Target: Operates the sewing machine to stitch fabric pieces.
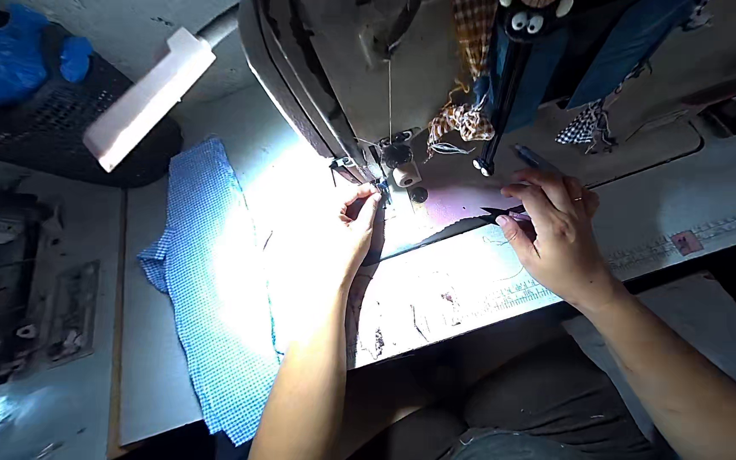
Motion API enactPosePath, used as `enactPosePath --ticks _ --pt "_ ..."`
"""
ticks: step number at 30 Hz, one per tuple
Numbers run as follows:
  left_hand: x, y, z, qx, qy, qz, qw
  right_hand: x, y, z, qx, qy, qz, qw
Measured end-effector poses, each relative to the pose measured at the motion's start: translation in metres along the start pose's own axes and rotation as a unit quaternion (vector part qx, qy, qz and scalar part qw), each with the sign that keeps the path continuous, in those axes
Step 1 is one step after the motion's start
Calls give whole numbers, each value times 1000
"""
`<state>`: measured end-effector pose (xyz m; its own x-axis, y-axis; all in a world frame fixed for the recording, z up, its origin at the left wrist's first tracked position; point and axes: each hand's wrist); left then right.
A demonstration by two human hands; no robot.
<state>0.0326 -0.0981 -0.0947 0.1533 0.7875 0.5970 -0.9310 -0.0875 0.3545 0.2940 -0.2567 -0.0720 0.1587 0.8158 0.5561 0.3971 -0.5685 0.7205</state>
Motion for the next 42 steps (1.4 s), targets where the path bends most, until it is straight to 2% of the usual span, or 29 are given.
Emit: enactPosePath --ticks 3,8,13,17,21,24,26,29,32,34,36,39,42 --pt "5 9 26 69 65 -37 995 1 1 -1 4 -3 -5 1000" --pt "-1 -1 -4 5 -7 0 1000 1 0 0 4 -5 -2 1000" --pt "5 6 32 72 54 -23 996 1 1 -1 11 -3 0 1000" --pt "4 6 30 69 63 -24 995 1 1 -2 8 -6 2 1000" --pt "-1 1 0 18 3 -4 1000 0 0 -1 2 1 16 1000" --pt "4 4 25 55 50 -21 997 4 2 -4 10 5 40 999" --pt "6 6 31 71 45 -25 996 15 2 -10 21 6 42 999" --pt "6 8 30 69 41 -30 996 46 -6 -25 46 23 7 999" --pt "5 7 29 69 49 -27 996 79 -34 -41 105 27 -75 991" --pt "5 7 30 74 50 -23 996 96 -49 -55 150 -20 -165 975" --pt "5 6 30 60 54 -18 997 109 -56 -71 196 -82 -218 953" --pt "4 5 29 35 69 -15 997 121 -56 -86 186 -79 -245 948" --pt "6 6 31 36 82 -19 996 119 -65 -79 202 -65 -217 953"
Point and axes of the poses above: each hand's wrist, its own x-axis towards the middle knuckle, its own y-axis out of the back of the hand, z = x × y, and after that the axes turned 8 degrees about z, right-handed
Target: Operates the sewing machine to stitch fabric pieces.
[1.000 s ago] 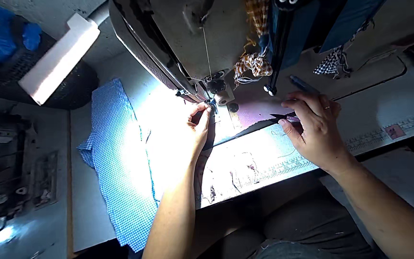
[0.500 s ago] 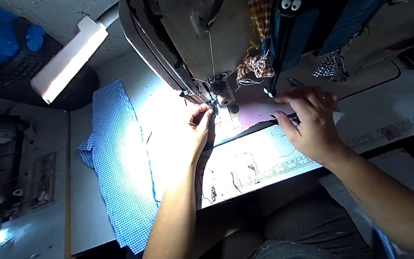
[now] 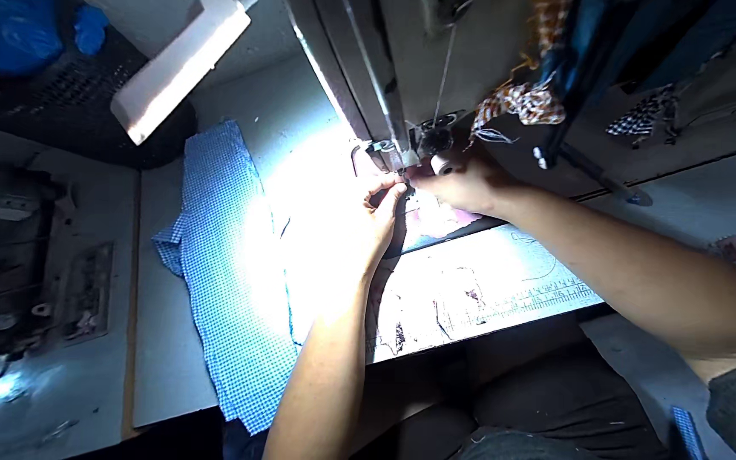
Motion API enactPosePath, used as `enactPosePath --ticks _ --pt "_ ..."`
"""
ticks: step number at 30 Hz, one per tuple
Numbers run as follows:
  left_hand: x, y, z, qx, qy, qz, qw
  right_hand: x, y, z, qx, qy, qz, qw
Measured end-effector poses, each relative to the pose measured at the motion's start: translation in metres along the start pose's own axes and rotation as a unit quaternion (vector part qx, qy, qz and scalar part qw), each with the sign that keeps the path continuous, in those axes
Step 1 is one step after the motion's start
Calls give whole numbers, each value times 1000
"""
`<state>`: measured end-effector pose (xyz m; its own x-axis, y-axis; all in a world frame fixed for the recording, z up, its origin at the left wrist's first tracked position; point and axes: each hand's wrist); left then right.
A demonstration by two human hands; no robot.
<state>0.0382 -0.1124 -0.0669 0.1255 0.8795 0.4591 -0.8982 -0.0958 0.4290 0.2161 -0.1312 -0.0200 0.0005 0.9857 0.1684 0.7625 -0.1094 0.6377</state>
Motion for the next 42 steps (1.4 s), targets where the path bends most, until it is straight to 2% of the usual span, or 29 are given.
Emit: enactPosePath --ticks 6,14,18,22,27,29,33,39,42 --pt "2 -1 -4 -2 1 -8 1000 -3 -13 15 -5 65 75 995" --pt "3 4 1 19 14 -26 999 2 -25 32 -48 132 66 988" --pt "2 5 3 53 3 -23 998 -1 -9 29 -46 91 26 994" --pt "2 10 9 84 -6 -19 996 -5 14 19 -55 49 -61 995" --pt "3 18 18 79 20 -36 996 -4 35 31 -16 88 -129 988" --pt "3 20 19 61 22 -31 997 -2 42 36 -16 93 -139 986" --pt "0 14 7 83 -42 -7 996 0 44 40 -29 66 -159 985" --pt "-7 -5 12 86 -69 -66 992 1 39 47 -27 58 -165 984" --pt "-8 4 20 88 -39 -94 991 3 40 50 -24 65 -179 981"
Point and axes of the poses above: each hand's wrist, its own x-axis towards the middle knuckle, its own y-axis out of the back of the hand, z = x × y, and after that the axes turned 8 degrees about z, right-handed
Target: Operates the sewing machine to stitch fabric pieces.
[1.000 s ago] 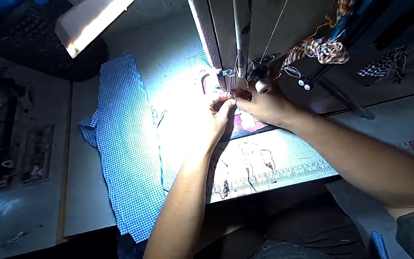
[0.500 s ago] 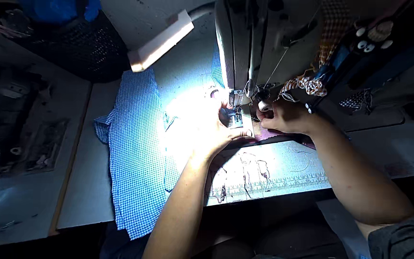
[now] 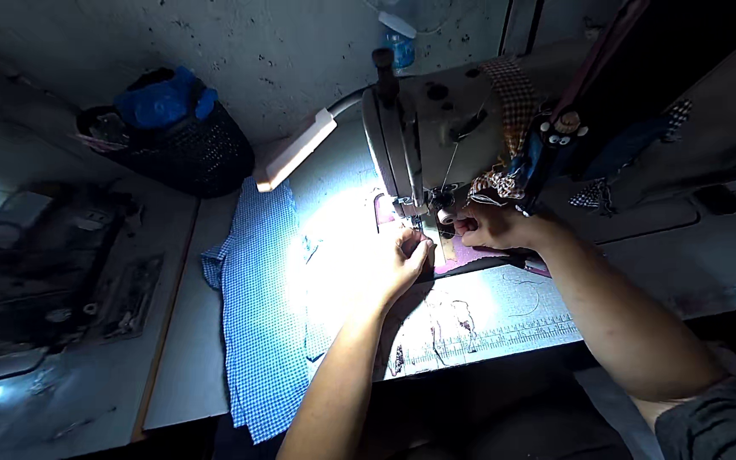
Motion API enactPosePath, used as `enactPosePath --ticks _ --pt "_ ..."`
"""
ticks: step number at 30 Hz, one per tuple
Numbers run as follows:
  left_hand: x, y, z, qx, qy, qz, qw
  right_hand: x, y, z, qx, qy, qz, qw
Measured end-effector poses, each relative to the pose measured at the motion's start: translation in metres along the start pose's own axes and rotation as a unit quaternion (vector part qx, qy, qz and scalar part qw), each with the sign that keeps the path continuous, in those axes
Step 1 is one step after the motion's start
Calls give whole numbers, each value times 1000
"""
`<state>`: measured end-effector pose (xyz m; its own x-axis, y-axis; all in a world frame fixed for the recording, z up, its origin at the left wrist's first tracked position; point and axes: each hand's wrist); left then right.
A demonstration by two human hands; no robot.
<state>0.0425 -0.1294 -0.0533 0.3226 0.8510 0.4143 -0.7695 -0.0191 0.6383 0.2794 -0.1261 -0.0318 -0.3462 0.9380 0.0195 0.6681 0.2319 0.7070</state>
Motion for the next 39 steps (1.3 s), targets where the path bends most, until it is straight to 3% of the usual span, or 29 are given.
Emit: enactPosePath --ticks 4,8,11,14,17,20,23,26,28,31,34,39 --pt "-4 21 1 -115 32 -24 993 -1 3 3 -24 18 7 1000" --pt "-4 27 0 -77 8 18 997 -2 4 4 -32 30 21 999" --pt "-1 31 -1 21 67 92 993 -3 10 -4 -31 20 -29 999" --pt "5 27 -10 122 95 191 969 -8 13 -18 -17 70 -96 993" --pt "1 28 4 126 110 164 972 -11 5 -27 -12 141 -119 983" --pt "-2 24 7 122 90 156 976 -9 -2 -23 2 150 -84 985" --pt "-2 24 6 130 92 162 974 -10 -7 -35 16 34 8 999" --pt "4 21 -3 125 86 184 971 -7 -22 -47 40 -45 145 988" --pt "5 23 -2 127 105 182 969 -2 -29 -54 27 -89 167 982" --pt "4 25 -1 115 130 179 968 11 -50 -47 -30 -54 227 972" --pt "6 21 -7 87 84 211 970 18 -63 -41 -10 -7 266 964" --pt "5 23 0 85 78 190 975 16 -58 -38 -23 -11 229 973"
Point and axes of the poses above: each hand's wrist, its own x-axis towards the middle knuckle, its own y-axis out of the back of the hand, z = x × y, and after that the axes turned 8 degrees about z, right-handed
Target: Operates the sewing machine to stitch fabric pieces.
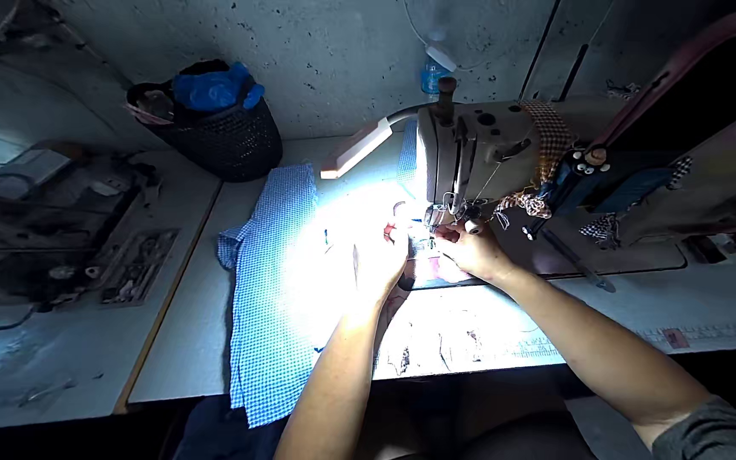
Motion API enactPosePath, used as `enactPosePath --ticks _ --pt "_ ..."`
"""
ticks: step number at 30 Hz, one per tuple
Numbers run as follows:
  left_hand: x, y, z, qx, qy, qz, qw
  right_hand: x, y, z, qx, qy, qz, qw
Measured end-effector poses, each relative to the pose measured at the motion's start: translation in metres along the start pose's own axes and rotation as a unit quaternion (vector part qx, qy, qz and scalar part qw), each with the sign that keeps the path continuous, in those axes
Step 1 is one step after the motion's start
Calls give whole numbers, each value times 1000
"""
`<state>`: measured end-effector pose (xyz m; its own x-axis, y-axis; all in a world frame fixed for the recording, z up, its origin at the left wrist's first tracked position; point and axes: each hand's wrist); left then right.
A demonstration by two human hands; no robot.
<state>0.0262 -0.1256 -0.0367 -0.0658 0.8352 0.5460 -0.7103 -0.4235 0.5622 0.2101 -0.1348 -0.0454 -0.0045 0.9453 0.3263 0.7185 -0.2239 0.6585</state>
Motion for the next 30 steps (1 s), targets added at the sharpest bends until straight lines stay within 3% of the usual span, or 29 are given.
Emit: enactPosePath --ticks 3,6,11,15,18,21,25,27,30 --pt "-4 1 -1 13 22 -28 999 -2 26 -9 8 -16 -101 995" --pt "-4 0 -4 22 18 -43 999 -2 45 1 42 73 -209 974" --pt "-4 -3 -7 -53 -34 -130 990 -3 46 7 142 162 -340 915" --pt "-6 -14 -13 -126 -42 -119 984 -6 40 7 211 224 -435 846" --pt "-8 -18 -13 -121 -34 -108 986 -10 38 2 233 216 -493 810" --pt "-11 -23 -14 -121 -28 -99 987 -11 43 -1 234 202 -444 841" --pt "-11 -25 -19 -54 -88 -86 991 -9 43 -1 90 145 -188 967" --pt "-10 -25 -20 -40 -106 -87 990 -9 30 2 25 146 -106 983" --pt "-10 -22 -17 -40 -92 -107 989 -8 21 3 12 137 -139 981"
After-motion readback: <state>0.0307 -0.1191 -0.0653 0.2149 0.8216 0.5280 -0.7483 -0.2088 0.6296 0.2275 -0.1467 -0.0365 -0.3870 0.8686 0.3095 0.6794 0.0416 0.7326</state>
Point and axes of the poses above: each hand's wrist, its own x-axis towards the middle knuckle, its own y-axis out of the back of the hand, z = x × y, and after that the axes turned 8 degrees about z, right-handed
